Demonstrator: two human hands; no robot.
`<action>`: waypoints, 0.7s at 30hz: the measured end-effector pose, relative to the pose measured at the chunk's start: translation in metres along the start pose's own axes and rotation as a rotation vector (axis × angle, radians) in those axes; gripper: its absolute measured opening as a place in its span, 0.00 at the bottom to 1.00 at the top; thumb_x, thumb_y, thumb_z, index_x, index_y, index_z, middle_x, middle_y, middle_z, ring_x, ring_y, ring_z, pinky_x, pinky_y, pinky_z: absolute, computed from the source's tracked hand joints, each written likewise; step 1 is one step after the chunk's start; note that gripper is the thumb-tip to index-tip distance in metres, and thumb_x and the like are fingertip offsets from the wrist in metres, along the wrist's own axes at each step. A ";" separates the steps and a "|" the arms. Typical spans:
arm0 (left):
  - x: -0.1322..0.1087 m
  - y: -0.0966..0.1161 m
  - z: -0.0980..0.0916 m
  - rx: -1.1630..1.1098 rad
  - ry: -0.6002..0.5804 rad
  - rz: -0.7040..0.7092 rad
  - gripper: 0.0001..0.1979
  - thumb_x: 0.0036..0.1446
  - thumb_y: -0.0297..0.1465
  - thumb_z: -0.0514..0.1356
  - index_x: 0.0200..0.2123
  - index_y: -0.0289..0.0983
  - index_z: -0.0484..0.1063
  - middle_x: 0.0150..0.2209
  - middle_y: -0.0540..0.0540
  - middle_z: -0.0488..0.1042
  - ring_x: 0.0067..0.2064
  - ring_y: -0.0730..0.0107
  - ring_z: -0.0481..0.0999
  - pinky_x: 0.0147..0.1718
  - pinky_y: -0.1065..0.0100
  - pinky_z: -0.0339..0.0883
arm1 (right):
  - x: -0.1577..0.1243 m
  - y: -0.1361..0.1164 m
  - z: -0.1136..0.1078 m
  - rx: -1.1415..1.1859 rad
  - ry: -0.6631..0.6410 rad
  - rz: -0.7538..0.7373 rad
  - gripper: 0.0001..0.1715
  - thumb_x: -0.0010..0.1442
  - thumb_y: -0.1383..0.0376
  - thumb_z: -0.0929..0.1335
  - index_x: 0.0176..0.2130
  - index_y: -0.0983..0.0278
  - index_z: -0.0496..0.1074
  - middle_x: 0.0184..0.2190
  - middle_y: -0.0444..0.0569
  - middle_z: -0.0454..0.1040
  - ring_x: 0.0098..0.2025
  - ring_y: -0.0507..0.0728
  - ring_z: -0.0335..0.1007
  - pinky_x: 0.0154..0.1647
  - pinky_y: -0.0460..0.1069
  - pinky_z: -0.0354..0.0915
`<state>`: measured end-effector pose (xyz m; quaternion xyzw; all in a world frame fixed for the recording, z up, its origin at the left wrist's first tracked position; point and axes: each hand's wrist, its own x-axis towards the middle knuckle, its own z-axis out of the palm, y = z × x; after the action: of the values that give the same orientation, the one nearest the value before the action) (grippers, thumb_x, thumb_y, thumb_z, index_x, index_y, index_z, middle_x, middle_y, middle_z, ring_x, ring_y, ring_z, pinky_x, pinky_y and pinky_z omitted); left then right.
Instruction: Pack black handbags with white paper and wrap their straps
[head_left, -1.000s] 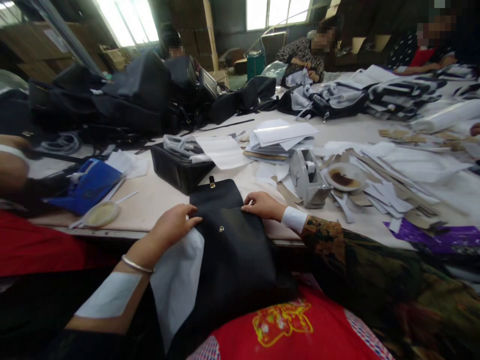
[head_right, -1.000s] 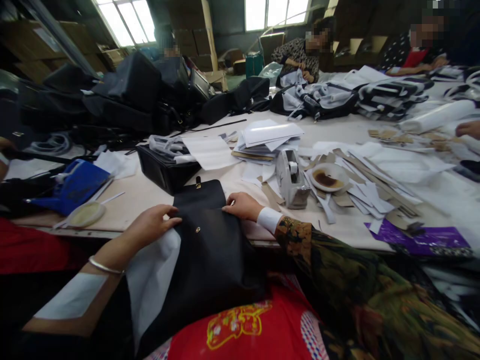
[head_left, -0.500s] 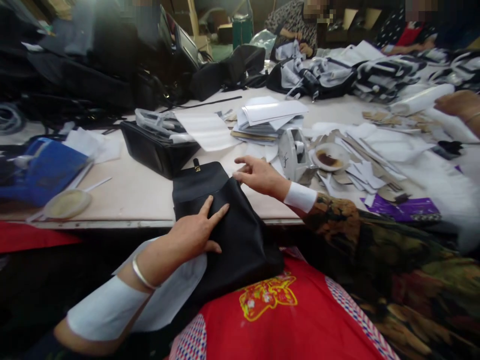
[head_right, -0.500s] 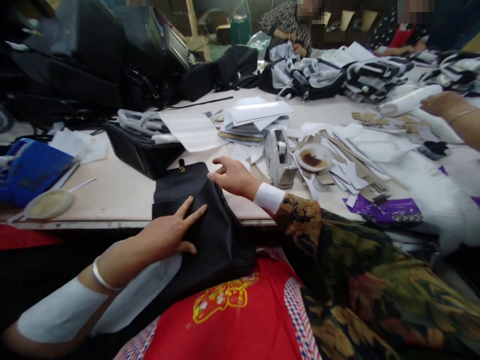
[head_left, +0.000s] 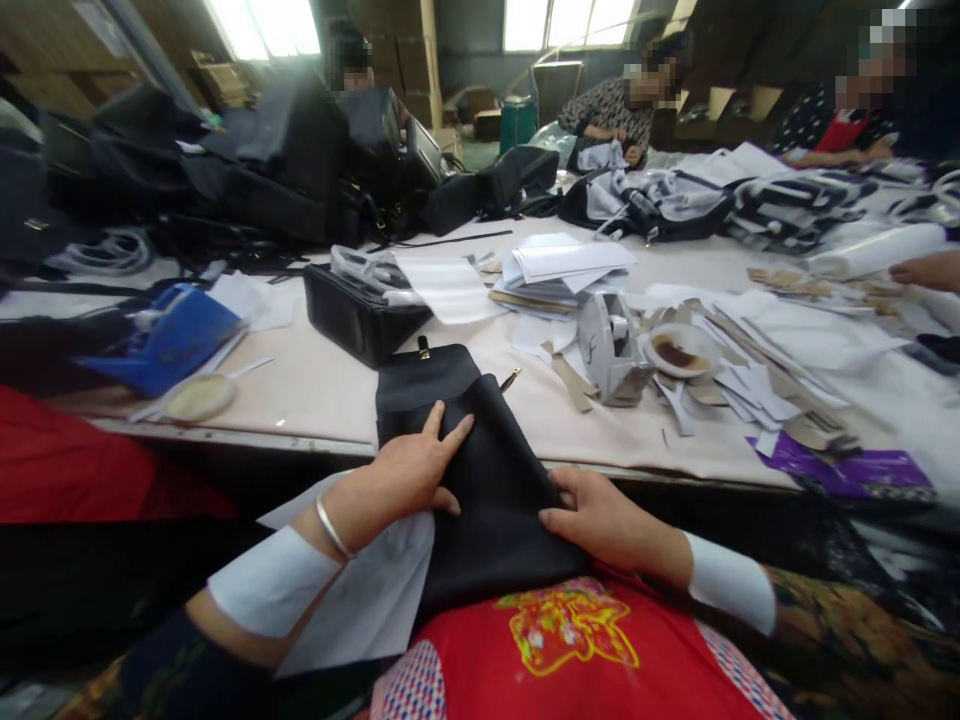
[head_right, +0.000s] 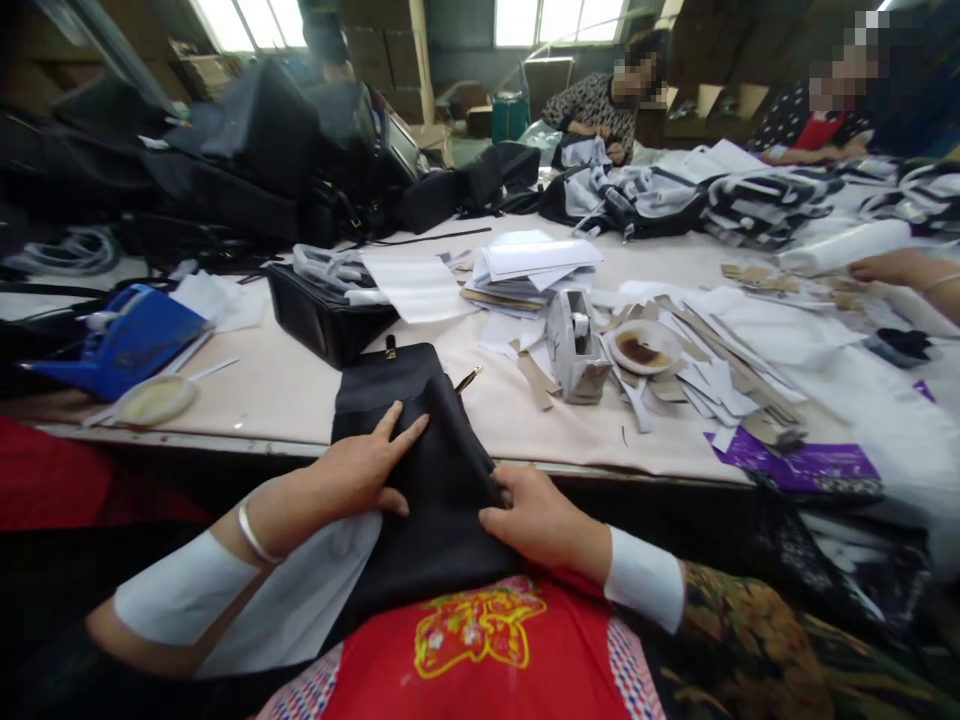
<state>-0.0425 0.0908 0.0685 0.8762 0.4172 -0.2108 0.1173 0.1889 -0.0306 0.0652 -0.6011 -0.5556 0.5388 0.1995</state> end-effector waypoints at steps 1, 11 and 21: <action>-0.001 0.001 0.000 -0.008 0.004 -0.001 0.67 0.38 0.47 0.76 0.73 0.49 0.36 0.73 0.23 0.32 0.54 0.30 0.76 0.48 0.49 0.73 | 0.001 0.005 0.001 0.005 0.001 -0.003 0.15 0.59 0.62 0.68 0.44 0.66 0.75 0.31 0.47 0.78 0.31 0.56 0.74 0.32 0.48 0.67; -0.002 -0.009 0.005 -0.065 0.057 0.076 0.68 0.37 0.47 0.76 0.73 0.47 0.37 0.73 0.23 0.35 0.57 0.35 0.74 0.50 0.52 0.72 | 0.032 -0.058 -0.004 -1.004 0.095 -0.692 0.30 0.65 0.62 0.66 0.64 0.65 0.65 0.64 0.62 0.66 0.64 0.69 0.62 0.65 0.64 0.57; -0.030 -0.058 0.022 -0.009 0.109 -0.159 0.49 0.53 0.48 0.67 0.71 0.41 0.50 0.73 0.31 0.44 0.57 0.38 0.75 0.50 0.49 0.73 | 0.096 -0.043 0.018 -1.119 -0.139 -0.704 0.44 0.64 0.45 0.65 0.67 0.71 0.61 0.69 0.68 0.55 0.69 0.76 0.52 0.67 0.70 0.50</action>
<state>-0.1100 0.0983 0.0613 0.8498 0.4923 -0.1698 0.0812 0.1348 0.0605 0.0541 -0.3605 -0.9262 0.1091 -0.0147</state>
